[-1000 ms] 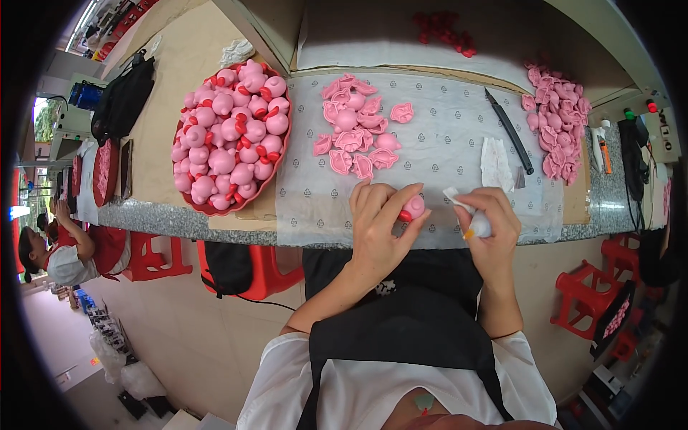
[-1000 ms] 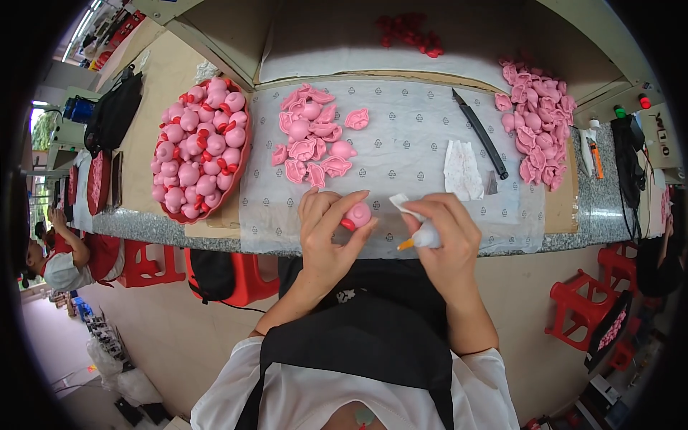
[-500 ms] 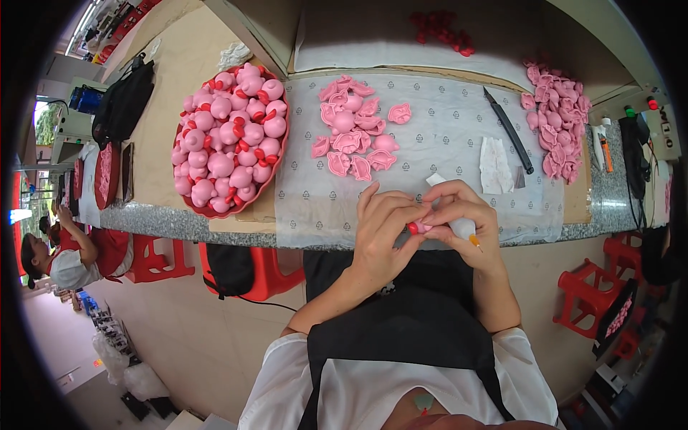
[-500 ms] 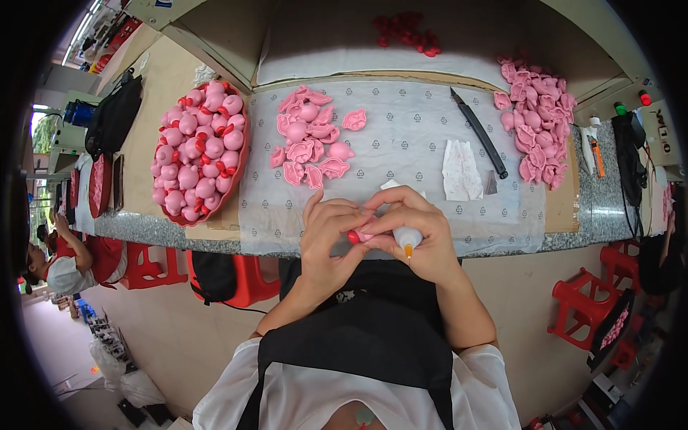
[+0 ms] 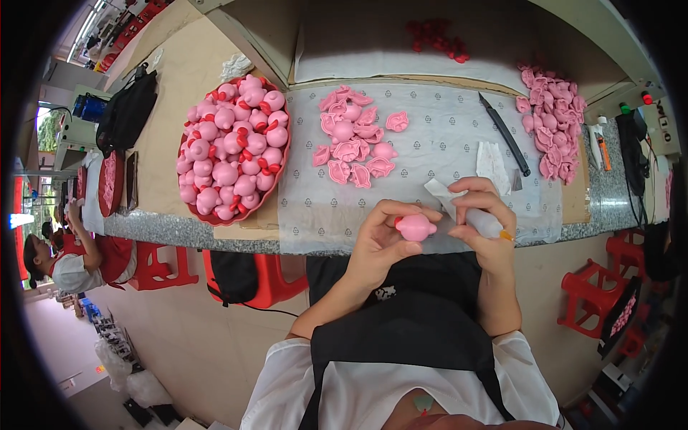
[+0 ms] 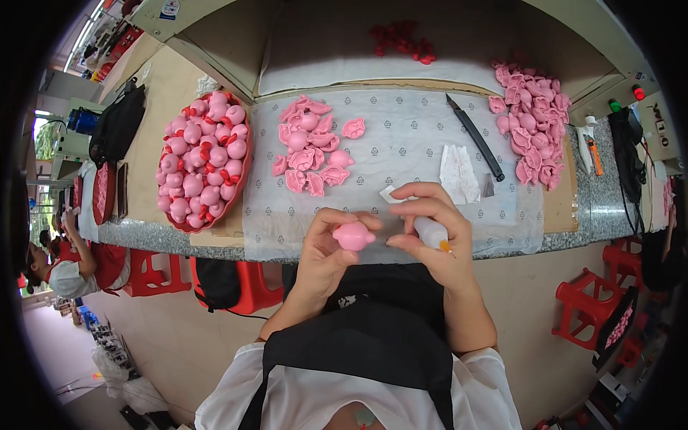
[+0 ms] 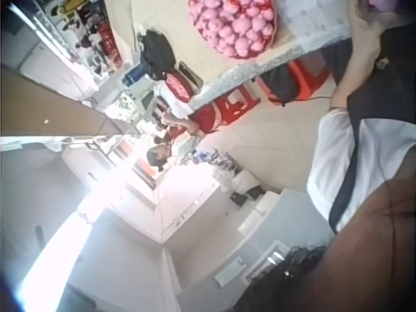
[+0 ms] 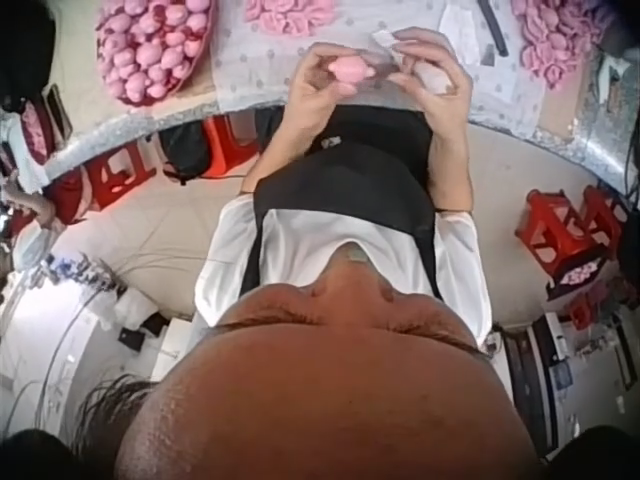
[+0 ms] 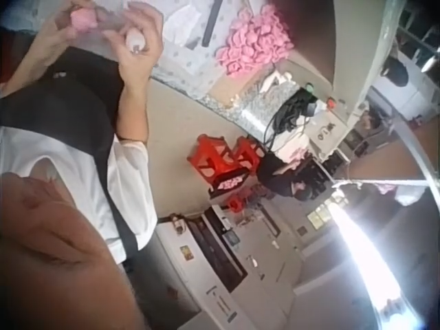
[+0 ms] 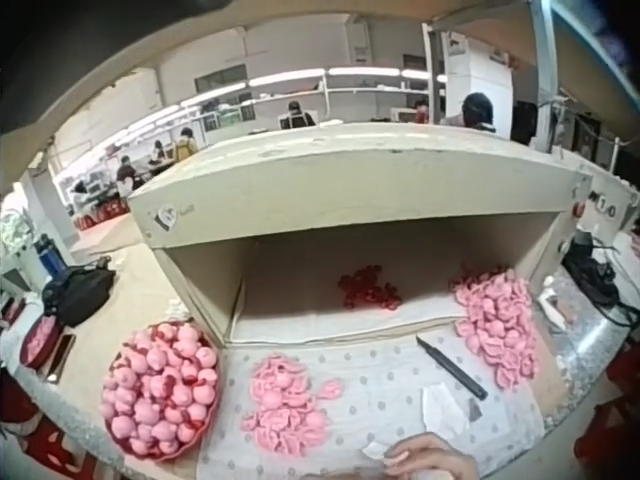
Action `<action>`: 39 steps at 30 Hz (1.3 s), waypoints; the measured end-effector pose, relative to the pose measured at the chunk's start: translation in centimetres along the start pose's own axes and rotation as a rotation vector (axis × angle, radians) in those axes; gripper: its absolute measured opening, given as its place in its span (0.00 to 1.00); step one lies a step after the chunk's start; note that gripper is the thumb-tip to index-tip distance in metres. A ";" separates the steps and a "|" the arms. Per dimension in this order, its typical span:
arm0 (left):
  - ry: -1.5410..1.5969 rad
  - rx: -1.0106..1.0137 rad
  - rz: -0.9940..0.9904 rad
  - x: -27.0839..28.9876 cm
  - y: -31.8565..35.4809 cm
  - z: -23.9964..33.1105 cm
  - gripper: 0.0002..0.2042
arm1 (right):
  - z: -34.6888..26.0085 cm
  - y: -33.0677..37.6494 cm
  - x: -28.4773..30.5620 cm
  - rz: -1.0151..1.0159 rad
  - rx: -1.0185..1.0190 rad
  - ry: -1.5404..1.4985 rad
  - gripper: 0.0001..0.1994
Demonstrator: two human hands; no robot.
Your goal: Applying glue to pink toy components and assembling them into finished figures at a workbench.
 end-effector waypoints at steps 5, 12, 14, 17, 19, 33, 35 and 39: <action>0.354 0.037 0.026 0.2 0.7 -2.0 0.20 | 0.0 0.9 -2.0 -0.015 0.032 -0.033 0.13; 0.258 0.018 0.032 0.1 0.7 -1.8 0.20 | 0.1 1.1 -2.3 0.026 0.061 -0.077 0.10; 0.254 0.021 0.037 0.1 0.7 -1.9 0.20 | 0.3 1.2 -2.4 0.007 0.056 -0.138 0.09; 0.223 0.011 0.033 0.7 0.7 -2.1 0.19 | 0.8 1.2 -2.6 -0.006 0.048 -0.272 0.08; 0.198 -0.001 0.023 0.8 0.7 -2.1 0.19 | 0.6 1.2 -2.6 -0.014 0.069 -0.285 0.07; 0.522 0.262 -0.012 -0.3 0.4 -3.4 0.20 | 0.8 -0.5 -1.1 -0.095 -0.047 -0.194 0.17; 0.522 0.291 0.054 -0.7 0.3 -3.3 0.20 | 0.8 -0.5 -1.7 -0.195 -0.046 -0.155 0.19; 0.465 0.316 0.118 -0.4 0.3 -3.5 0.20 | 1.4 -0.5 -2.1 -0.244 -0.125 -0.110 0.19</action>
Point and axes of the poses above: each hand's wrist, its own y-axis away from the middle knuckle, its own x-axis out of the back of the hand, z = x × y, the point moved 6 cm from there along -y, towards the middle knuckle, and after that the axes turned 6 degrees about y, right-handed, at the moved point
